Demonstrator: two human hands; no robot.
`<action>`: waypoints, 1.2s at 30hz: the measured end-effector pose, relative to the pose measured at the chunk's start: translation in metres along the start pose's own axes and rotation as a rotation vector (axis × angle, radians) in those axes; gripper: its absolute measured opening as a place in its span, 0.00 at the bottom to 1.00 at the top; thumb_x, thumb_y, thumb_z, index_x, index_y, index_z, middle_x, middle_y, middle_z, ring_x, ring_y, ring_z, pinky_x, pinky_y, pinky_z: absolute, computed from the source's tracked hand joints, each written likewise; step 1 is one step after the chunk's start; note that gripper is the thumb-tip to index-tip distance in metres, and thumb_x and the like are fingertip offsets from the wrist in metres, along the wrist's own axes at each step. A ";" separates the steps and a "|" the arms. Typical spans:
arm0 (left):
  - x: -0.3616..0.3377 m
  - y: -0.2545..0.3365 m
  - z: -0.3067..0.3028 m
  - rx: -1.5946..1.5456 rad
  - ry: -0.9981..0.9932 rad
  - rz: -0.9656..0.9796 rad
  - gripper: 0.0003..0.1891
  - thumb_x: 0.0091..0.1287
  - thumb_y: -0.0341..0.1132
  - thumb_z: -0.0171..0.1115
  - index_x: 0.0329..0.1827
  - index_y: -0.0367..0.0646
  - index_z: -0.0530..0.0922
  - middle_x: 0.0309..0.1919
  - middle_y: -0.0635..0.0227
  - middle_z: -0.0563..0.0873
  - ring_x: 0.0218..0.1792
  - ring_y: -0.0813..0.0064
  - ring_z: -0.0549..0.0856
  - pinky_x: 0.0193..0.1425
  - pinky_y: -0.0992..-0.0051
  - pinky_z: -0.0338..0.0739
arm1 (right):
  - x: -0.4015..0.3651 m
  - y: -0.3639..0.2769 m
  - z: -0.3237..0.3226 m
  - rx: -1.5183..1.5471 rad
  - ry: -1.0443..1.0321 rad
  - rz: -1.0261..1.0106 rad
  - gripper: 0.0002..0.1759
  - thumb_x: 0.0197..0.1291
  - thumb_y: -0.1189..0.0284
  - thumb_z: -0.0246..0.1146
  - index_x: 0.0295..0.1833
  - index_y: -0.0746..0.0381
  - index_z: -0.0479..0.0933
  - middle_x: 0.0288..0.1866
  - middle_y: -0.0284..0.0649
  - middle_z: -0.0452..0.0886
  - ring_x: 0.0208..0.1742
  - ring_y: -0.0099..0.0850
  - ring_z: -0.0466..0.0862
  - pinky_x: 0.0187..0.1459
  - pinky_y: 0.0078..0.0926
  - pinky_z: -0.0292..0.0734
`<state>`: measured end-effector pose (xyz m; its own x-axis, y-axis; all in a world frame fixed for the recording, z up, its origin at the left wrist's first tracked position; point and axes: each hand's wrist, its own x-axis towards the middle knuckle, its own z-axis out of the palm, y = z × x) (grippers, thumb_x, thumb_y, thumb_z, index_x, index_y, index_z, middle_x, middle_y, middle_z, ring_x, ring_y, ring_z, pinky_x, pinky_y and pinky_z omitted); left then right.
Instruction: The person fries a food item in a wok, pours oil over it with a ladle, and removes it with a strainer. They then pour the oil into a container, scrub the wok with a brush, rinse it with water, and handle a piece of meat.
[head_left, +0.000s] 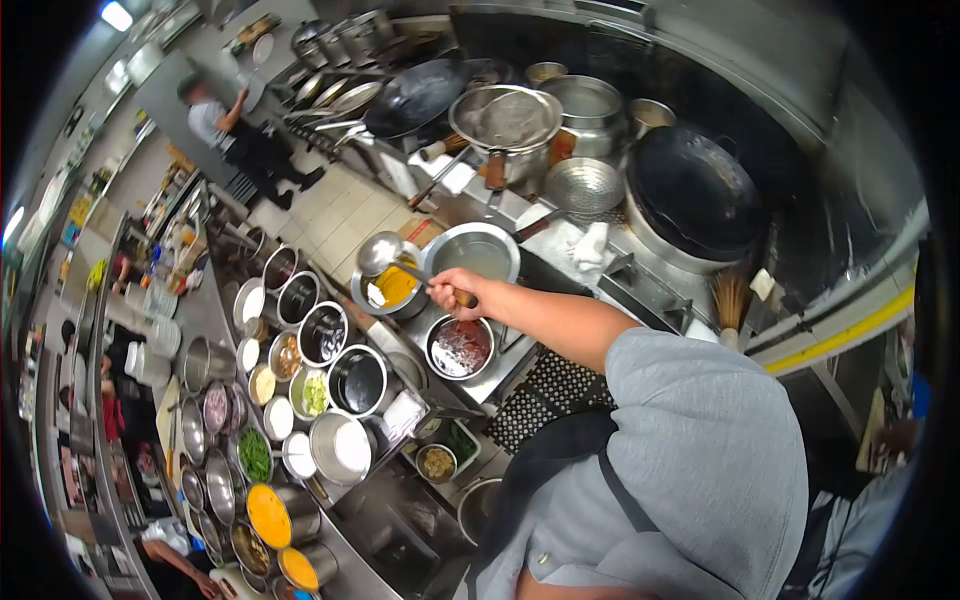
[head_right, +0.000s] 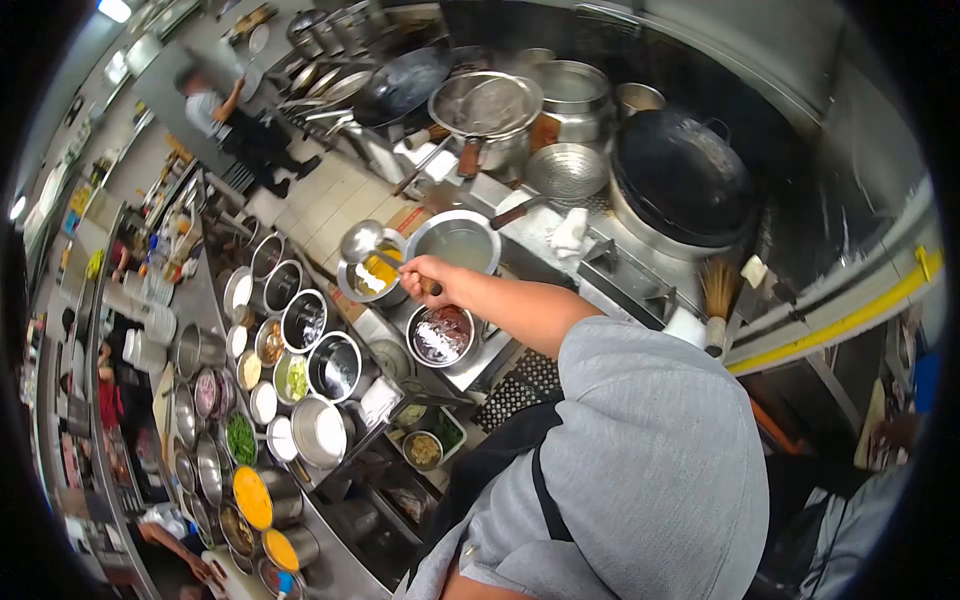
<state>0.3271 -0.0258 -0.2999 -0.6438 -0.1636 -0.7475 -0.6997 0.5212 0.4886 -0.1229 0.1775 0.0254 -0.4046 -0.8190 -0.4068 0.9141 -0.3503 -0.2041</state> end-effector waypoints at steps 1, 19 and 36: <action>0.004 0.003 -0.001 0.017 -0.011 0.011 0.09 0.61 0.38 0.56 0.36 0.43 0.80 0.23 0.69 0.81 0.22 0.77 0.77 0.24 0.74 0.69 | -0.014 0.000 0.009 0.050 -0.044 0.006 0.10 0.64 0.69 0.52 0.31 0.60 0.64 0.17 0.25 0.65 0.13 0.13 0.67 0.13 0.09 0.65; 0.019 0.065 0.012 0.191 -0.014 0.077 0.10 0.63 0.38 0.55 0.34 0.42 0.81 0.22 0.70 0.81 0.22 0.81 0.77 0.23 0.76 0.68 | -0.451 -0.007 -0.024 -0.009 -0.136 -0.735 0.22 0.65 0.71 0.48 0.64 0.63 0.60 0.23 0.29 0.67 0.12 0.13 0.65 0.10 0.15 0.64; -0.029 0.063 0.084 -0.190 0.169 -0.056 0.05 0.59 0.32 0.59 0.30 0.40 0.80 0.18 0.69 0.78 0.16 0.75 0.75 0.18 0.73 0.66 | -0.439 -0.050 -0.089 0.050 -0.016 -0.642 0.22 0.63 0.73 0.47 0.63 0.67 0.61 0.21 0.30 0.66 0.11 0.15 0.64 0.11 0.15 0.65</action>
<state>0.3276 0.0821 -0.2846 -0.6341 -0.3337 -0.6975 -0.7708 0.3437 0.5363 0.0068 0.5956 0.1347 -0.8713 -0.4462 -0.2043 0.4908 -0.7931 -0.3608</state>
